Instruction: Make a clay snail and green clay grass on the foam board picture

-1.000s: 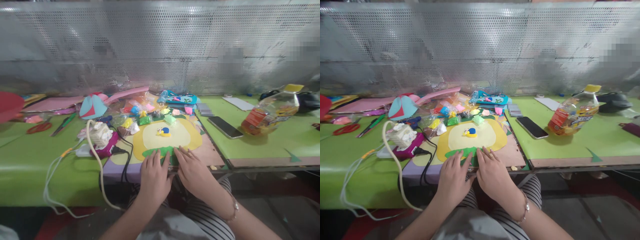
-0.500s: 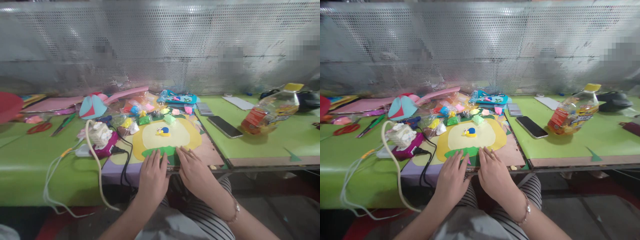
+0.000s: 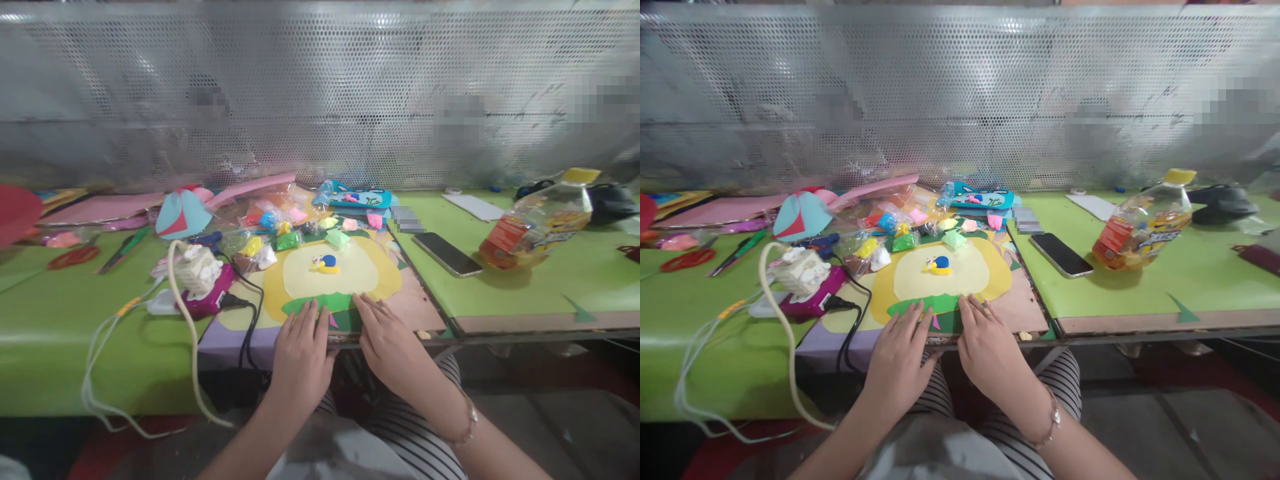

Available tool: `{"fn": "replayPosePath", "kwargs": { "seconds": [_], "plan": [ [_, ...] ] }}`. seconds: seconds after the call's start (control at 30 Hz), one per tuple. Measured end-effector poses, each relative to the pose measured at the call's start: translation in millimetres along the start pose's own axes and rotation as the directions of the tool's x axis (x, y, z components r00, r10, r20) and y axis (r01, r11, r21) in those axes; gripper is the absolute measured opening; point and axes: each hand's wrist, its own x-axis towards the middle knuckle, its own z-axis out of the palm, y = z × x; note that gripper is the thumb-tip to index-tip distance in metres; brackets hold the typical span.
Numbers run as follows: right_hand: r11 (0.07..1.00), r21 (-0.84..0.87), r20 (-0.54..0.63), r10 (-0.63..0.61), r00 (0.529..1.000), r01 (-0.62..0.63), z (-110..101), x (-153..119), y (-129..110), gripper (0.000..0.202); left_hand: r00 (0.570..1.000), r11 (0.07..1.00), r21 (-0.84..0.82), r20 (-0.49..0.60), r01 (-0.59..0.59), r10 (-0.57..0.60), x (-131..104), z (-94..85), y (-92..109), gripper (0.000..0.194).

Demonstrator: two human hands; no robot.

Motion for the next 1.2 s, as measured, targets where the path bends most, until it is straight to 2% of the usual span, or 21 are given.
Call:
{"fn": "replayPosePath", "kwargs": {
  "seconds": [0.3,0.57,0.67,0.83,0.93,1.07,1.2],
  "plan": [
    [0.999,-0.029,-0.044,0.027,0.999,-0.029,4,-2,1,0.052,1.0,0.999,0.035,0.017,-0.003,0.003,-1,-1.4,0,0.053],
    [0.998,-0.043,-0.016,0.034,0.999,-0.034,3,-2,0,0.052,0.999,0.999,0.026,0.036,0.024,-0.025,1,-2.9,4,0.051],
    [0.999,-0.024,-0.017,0.038,0.999,-0.038,4,-2,1,0.053,0.999,0.999,0.024,0.028,0.027,-0.028,1,-2.5,5,0.052],
    [0.998,0.049,-0.036,0.048,0.998,-0.046,7,-2,5,0.052,0.999,0.999,0.006,0.008,0.044,-0.044,0,-1.0,6,0.066],
    [0.994,0.098,-0.08,0.059,0.995,-0.051,5,-2,5,0.058,0.999,0.998,0.046,0.013,0.044,-0.045,1,-0.3,7,0.061],
    [0.992,0.126,-0.11,-0.015,0.994,0.029,0,1,-1,0.064,0.999,0.992,0.115,0.015,0.043,-0.045,3,0.1,9,0.052],
    [0.994,0.06,-0.017,-0.092,0.996,0.093,0,5,-8,0.053,0.999,0.989,0.144,0.018,0.028,-0.031,4,0.5,8,0.053]
  ]
}}
